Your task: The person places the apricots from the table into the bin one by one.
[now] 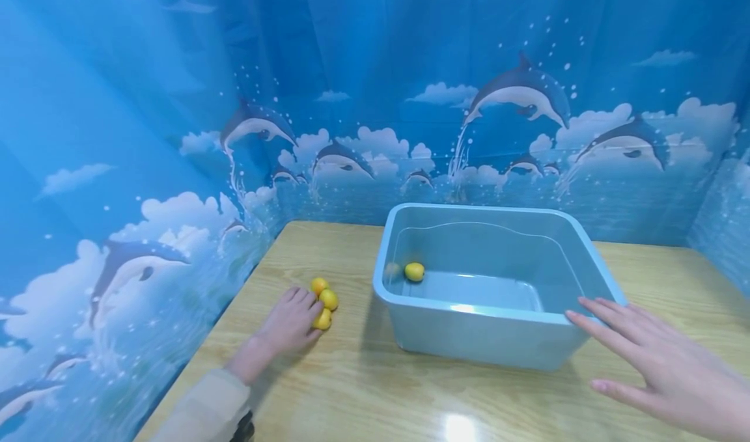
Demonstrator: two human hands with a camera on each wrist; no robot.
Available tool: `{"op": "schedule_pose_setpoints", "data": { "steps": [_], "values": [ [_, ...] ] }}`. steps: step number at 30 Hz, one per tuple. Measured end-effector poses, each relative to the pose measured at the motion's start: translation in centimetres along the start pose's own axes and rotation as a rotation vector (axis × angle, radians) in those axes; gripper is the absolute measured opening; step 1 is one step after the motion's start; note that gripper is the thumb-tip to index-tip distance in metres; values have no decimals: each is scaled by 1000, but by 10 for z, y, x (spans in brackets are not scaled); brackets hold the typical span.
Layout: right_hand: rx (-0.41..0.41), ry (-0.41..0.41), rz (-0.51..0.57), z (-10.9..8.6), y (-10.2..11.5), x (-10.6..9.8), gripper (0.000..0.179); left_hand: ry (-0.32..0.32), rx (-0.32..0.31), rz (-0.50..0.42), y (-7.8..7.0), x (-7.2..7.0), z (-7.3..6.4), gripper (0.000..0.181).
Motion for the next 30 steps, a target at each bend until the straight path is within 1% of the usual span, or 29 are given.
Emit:
{"op": "schedule_pose_setpoints", "data": {
  "steps": [4,7,10,15,19,25,30],
  "values": [
    [-12,-17,5,0,0,-1,87,-28,16,1,-2,-2,2,33],
    [-14,-13,4,0,0,-1,87,-37,16,-6,-4,-5,4,34],
    [-13,-5,4,0,0,-1,87,-34,-11,-45,-3,-9,7,37],
    [-16,-7,1,0,0,-1,87,-25,-82,-119,3,-20,15,39],
    [-12,-5,2,-1,0,-1,87,-23,-116,-138,9,-29,25,39],
    [3,7,-3,-1,-1,-1,87,-15,-150,-150,18,-45,42,36],
    [2,9,0,0,0,-2,86,-7,-162,-168,22,-59,57,34]
  ]
}}
Point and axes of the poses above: each hand's wrist, its own z-axis towards the middle knuckle, its own x-axis out of the palm, y = z × x, the point moved 6 cm from there along z, towards the middle knuckle, and after that the axes turned 8 degrees about -x, right-handed, at the moved point
